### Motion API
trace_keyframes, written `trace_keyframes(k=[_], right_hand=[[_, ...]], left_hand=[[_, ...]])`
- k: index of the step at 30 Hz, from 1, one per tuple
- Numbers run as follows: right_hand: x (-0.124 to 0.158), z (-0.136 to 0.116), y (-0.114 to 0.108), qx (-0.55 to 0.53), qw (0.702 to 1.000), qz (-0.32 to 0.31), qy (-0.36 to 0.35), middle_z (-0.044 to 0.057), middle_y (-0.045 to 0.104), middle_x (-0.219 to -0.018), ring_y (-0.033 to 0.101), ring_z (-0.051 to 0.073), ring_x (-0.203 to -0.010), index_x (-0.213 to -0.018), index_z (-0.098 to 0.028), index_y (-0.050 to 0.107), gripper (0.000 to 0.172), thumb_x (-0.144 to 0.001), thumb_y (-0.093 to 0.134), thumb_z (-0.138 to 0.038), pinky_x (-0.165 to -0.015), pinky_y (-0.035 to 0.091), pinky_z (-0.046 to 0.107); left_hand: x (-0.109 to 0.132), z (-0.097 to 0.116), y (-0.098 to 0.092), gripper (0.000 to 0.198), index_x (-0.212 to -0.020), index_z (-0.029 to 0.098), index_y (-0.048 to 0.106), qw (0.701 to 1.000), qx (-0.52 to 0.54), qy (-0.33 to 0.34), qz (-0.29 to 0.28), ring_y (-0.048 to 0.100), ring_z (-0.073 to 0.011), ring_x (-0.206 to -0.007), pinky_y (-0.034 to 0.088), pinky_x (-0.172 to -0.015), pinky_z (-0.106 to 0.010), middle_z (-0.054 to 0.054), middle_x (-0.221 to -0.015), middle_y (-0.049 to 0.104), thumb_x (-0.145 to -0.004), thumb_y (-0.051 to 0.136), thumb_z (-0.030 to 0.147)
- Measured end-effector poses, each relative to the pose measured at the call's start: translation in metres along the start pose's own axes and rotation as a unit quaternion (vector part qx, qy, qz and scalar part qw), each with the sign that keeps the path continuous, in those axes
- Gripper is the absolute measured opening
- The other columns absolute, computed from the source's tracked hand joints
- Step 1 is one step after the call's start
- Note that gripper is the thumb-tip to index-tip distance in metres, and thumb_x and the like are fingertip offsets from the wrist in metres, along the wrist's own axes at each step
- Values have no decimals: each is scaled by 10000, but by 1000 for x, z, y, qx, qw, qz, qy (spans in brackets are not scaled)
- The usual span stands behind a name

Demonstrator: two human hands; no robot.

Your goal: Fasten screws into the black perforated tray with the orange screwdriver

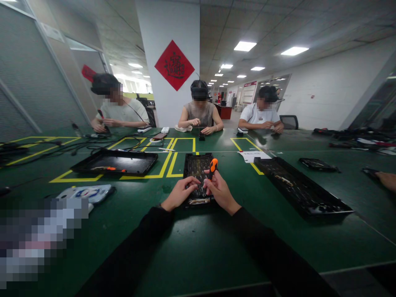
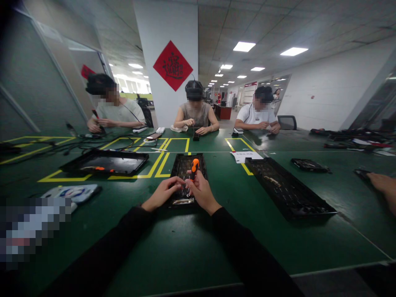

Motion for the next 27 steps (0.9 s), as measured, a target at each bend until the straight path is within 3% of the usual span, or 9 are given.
trace_keyframes(k=[6, 12, 18, 22, 27], right_hand=[[0, -8, -2, 44, 999, 17, -27, -10, 538, -722, 492, 70, -515, -1047, -183, 554, 285, -859, 455, -374, -490, 421, 197], [-3, 1, -8, -34, 997, 67, -6, -23, 568, -760, 519, 71, -519, -1011, -202, 458, 305, -782, 577, -365, -467, 429, 192], [-1, -3, -5, -33, 999, 40, -11, 19, 634, -861, 472, 55, -456, -1016, -193, 464, 260, -843, 481, -386, -442, 404, 202], [-1, -3, -4, -25, 999, 28, -18, 20, 628, -857, 455, 50, -443, -1058, -194, 450, 259, -876, 426, -376, -428, 386, 194], [-3, 3, -1, -51, 999, 9, -2, 1, 600, -789, 512, 67, -509, -1053, -194, 438, 293, -839, 493, -386, -470, 430, 195]], left_hand=[[0, 0, -1, 238, -903, 153, 617, 1000, 4, 3, 7, 557, -132, -703, 428, -700, -250, -7, -745, 623, -801, 481, 319], [0, -2, -1, 262, -922, 159, 615, 1000, 4, 1, 12, 568, -136, -721, 426, -712, -254, -12, -764, 637, -821, 458, 342], [1, 0, -3, 283, -917, 172, 619, 999, -25, 17, 17, 569, -149, -770, 423, -749, -271, -18, -812, 641, -842, 436, 375], [1, -2, -15, 251, -886, 188, 628, 990, -93, 30, 102, 548, -168, -866, 399, -832, -304, -30, -902, 638, -837, 449, 356], [2, -20, -31, 232, -843, 179, 613, 967, -119, -7, 227, 539, -174, -867, 406, -834, -315, -41, -874, 619, -828, 444, 337]])
Point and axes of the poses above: each hand's wrist, its own x-axis away from the middle knuckle, its own y-axis out of the palm, z = x × y, the point moved 7 cm from there along -x, towards the middle knuckle
